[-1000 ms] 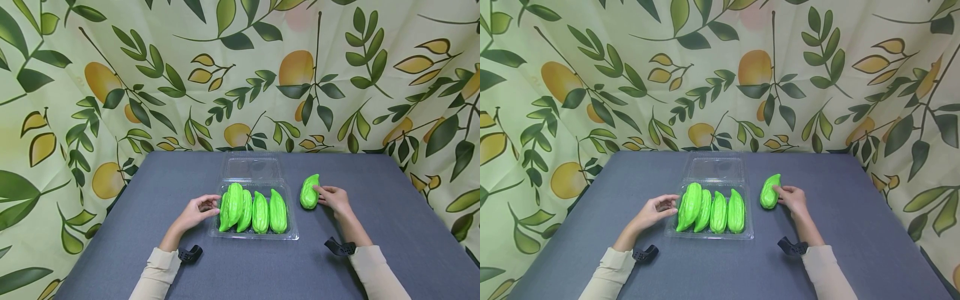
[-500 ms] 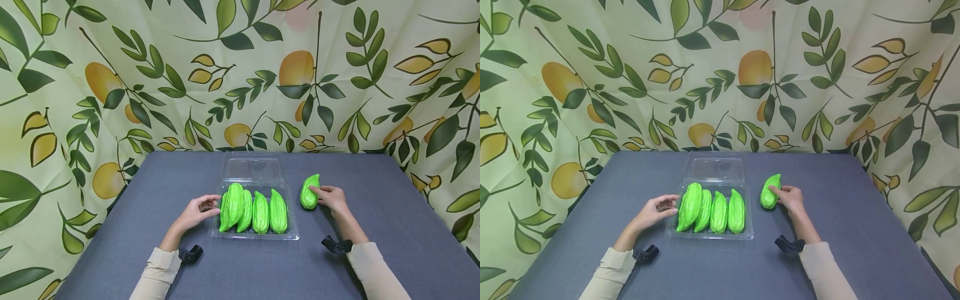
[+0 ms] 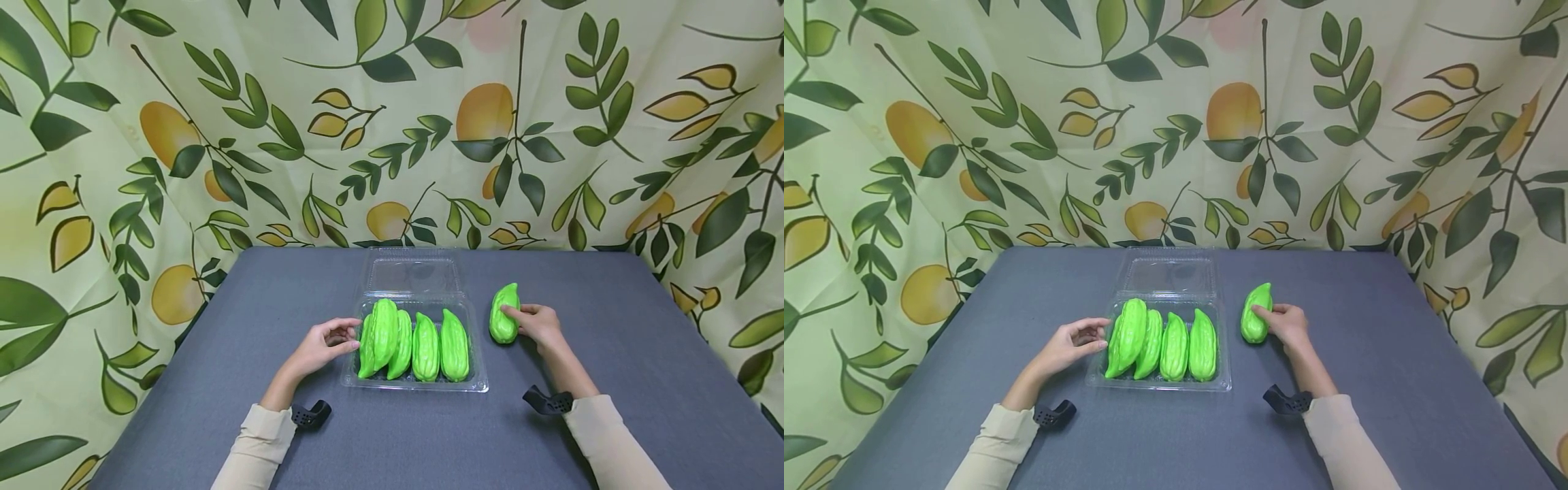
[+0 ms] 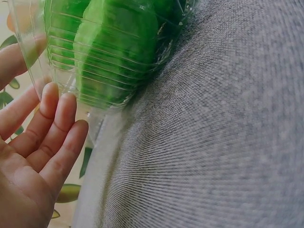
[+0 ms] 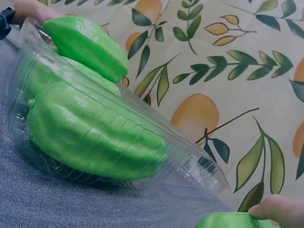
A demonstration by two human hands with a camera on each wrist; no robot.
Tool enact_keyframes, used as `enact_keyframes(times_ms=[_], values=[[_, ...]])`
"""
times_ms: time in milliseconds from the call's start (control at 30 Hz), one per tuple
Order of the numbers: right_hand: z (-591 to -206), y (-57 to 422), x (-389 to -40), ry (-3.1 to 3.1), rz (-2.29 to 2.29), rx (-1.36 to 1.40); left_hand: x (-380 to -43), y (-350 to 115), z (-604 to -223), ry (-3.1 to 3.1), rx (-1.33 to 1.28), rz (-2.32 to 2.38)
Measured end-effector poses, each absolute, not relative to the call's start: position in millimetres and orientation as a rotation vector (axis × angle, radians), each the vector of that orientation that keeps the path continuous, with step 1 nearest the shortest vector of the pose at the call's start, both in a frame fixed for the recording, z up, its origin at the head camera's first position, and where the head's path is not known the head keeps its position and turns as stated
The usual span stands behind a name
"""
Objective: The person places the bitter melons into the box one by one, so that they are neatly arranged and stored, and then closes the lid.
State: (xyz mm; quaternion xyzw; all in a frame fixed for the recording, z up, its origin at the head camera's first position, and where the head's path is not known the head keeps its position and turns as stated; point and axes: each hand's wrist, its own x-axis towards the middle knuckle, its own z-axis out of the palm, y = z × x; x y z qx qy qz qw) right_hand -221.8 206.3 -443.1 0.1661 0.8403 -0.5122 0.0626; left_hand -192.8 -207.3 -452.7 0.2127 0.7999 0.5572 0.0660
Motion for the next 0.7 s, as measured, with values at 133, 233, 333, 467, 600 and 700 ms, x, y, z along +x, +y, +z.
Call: enact_keyframes(times_ms=[133,233,333,467,600,700], values=[[-442.6,206.3,-221.1,2.535,-1.547,0.501,-193.3,-207.1,-452.8,2.412,0.646,1.680],[-442.3,207.0,-220.7,2.532,-1.557,0.493,-193.5,-207.0,-452.8,2.410,0.649,1.681],[-442.3,207.4,-220.2,2.536,-1.557,0.486,-193.5,-207.0,-452.6,2.414,0.647,1.680],[-442.0,207.2,-218.5,2.539,-1.550,0.478,-193.1,-207.2,-452.6,2.417,0.640,1.682],[-440.5,206.9,-216.3,2.535,-1.554,0.451,-192.9,-207.5,-452.9,2.412,0.639,1.685],[-437.8,206.5,-215.2,2.522,-1.565,0.433,-193.1,-207.6,-453.2,2.410,0.646,1.688]])
